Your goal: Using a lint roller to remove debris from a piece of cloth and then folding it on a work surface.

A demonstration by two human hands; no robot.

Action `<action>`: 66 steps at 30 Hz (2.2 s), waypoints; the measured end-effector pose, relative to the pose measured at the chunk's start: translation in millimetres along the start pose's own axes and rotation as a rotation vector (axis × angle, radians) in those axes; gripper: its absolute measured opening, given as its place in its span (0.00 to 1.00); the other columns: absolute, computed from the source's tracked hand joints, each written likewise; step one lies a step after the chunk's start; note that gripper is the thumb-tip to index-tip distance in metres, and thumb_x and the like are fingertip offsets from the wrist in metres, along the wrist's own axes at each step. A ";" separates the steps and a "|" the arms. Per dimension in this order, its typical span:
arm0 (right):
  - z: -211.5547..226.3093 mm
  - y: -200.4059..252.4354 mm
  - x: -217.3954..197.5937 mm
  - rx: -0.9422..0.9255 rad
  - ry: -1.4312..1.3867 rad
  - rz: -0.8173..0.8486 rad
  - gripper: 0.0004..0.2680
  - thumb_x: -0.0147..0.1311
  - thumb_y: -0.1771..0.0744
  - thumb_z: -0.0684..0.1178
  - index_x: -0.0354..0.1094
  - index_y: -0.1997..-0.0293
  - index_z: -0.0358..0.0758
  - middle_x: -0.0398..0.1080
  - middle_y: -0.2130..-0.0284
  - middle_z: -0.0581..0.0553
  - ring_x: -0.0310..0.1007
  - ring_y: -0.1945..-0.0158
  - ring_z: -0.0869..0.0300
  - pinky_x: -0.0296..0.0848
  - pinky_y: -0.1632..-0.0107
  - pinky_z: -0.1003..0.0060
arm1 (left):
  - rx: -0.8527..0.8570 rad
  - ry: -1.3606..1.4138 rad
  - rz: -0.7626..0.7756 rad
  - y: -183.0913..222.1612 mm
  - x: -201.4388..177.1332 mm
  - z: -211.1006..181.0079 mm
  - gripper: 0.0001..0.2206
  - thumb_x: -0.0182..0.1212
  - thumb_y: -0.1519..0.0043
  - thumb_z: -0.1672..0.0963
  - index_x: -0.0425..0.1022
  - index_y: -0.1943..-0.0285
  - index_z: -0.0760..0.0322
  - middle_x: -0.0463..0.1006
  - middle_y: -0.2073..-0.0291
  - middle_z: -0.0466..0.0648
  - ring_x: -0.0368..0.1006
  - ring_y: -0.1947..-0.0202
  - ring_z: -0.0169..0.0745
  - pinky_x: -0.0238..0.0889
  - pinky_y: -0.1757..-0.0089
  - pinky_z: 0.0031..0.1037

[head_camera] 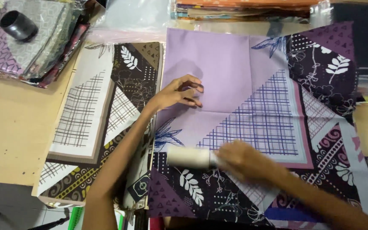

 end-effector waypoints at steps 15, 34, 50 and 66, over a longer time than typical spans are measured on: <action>141.1 98.6 11.2 0.692 -0.761 -0.260 0.10 0.53 0.31 0.47 0.62 0.44 0.46 0.71 0.62 0.49 0.71 0.62 0.62 0.68 0.53 0.70 | 0.112 -0.239 -0.302 18.6 43.6 3.3 0.17 0.51 0.30 0.53 0.64 0.36 0.64 0.73 0.43 0.54 0.77 0.68 0.34 0.77 0.59 0.25; 181.2 165.8 59.9 1.042 -0.585 -0.639 0.09 0.51 0.36 0.48 0.81 0.72 0.47 0.77 0.79 0.56 0.66 0.78 0.67 0.60 0.75 0.71 | 0.148 -1.264 -0.407 176.4 181.4 44.1 0.31 0.42 0.30 0.43 0.47 0.18 0.49 0.44 0.19 0.41 0.33 0.19 0.41 0.22 0.29 0.53; 118.3 191.3 -49.2 1.022 -0.149 -0.573 0.09 0.55 0.34 0.42 0.76 0.51 0.42 0.79 0.54 0.41 0.80 0.58 0.57 0.80 0.53 0.63 | 0.033 -1.139 -0.391 118.3 145.3 7.1 0.36 0.38 0.35 0.38 0.52 0.21 0.54 0.52 0.22 0.51 0.44 0.23 0.55 0.37 0.33 0.59; 26.9 126.9 -69.2 1.028 0.053 -0.230 0.08 0.53 0.34 0.47 0.78 0.54 0.51 0.80 0.64 0.41 0.81 0.57 0.45 0.77 0.53 0.52 | -0.015 -1.328 -0.326 45.5 94.6 45.6 0.34 0.34 0.34 0.36 0.51 0.18 0.39 0.47 0.20 0.44 0.33 0.21 0.63 0.24 0.32 0.64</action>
Point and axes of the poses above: each hand's wrist, its own y-axis away from the middle knuckle, its own x-axis out of the palm, z = x × y, the point moved 1 cm from there along -y, towards the middle knuckle
